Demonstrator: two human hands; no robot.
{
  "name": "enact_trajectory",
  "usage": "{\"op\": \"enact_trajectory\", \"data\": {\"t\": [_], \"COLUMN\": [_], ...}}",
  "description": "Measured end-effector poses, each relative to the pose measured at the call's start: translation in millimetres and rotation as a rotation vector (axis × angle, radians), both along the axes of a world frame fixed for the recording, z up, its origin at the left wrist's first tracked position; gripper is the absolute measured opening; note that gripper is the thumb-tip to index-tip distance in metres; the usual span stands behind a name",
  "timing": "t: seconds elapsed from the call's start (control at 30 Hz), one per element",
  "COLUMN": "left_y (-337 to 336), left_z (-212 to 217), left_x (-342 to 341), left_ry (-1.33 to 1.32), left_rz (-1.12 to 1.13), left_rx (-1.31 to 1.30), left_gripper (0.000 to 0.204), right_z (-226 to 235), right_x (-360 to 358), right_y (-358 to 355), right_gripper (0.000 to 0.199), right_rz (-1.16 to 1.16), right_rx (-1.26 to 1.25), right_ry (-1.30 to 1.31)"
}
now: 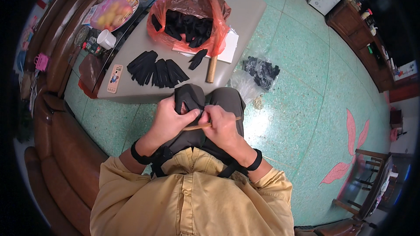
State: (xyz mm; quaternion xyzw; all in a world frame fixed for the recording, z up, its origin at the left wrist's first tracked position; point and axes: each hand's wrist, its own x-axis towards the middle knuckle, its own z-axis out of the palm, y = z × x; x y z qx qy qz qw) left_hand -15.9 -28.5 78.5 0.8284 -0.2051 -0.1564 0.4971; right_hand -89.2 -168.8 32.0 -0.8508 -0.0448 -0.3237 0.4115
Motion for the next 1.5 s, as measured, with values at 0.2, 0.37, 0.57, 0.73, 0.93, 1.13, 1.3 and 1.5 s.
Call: {"op": "enact_trajectory", "data": {"t": [0.2,0.37,0.57,0.73,0.93,1.13,1.3,1.5], "left_y": [2.3,-0.4,9.9,15.1,12.3,5.2,13.5,14.8], "left_z": [-10.6,-19.2,-2.9,20.2,2.8,4.6,-15.7,-47.1], "left_x": [3.0,6.2,15.3,14.0,12.3,13.3,2.5,-3.8], "left_ry": [0.259,0.395,-0.101,-0.552,-0.357,-0.647,0.828,1.122], "left_rz": [0.055,0.055,0.234,-0.264,-0.263,0.098,0.249,0.135], "left_rx": [-0.238,-0.475,-0.363,0.028,-0.106,0.235,-0.521,-0.820], "left_gripper": [0.017,0.016,0.063,0.035,0.030,0.058,0.053,0.016], "right_z": [4.2,4.4,9.7,6.8,1.0,-3.5,-8.2,-16.1], "right_x": [-8.7,-7.9,-5.7,-3.4,-9.1,0.8,3.6,5.3], "right_y": [-5.7,-5.0,-18.8,-23.6,-22.7,-29.4,-18.8,-9.6], "right_gripper": [0.017,0.015,0.015,0.015,0.014,0.012,0.008,0.011], "right_rz": [0.092,0.182,-0.060,0.036,0.132,0.247,0.269,0.444], "right_rx": [0.753,1.018,0.236,-0.116,0.556,1.211,1.436,1.622], "right_ry": [0.503,0.505,0.329,0.085,0.402,0.767,0.726,0.754]}}
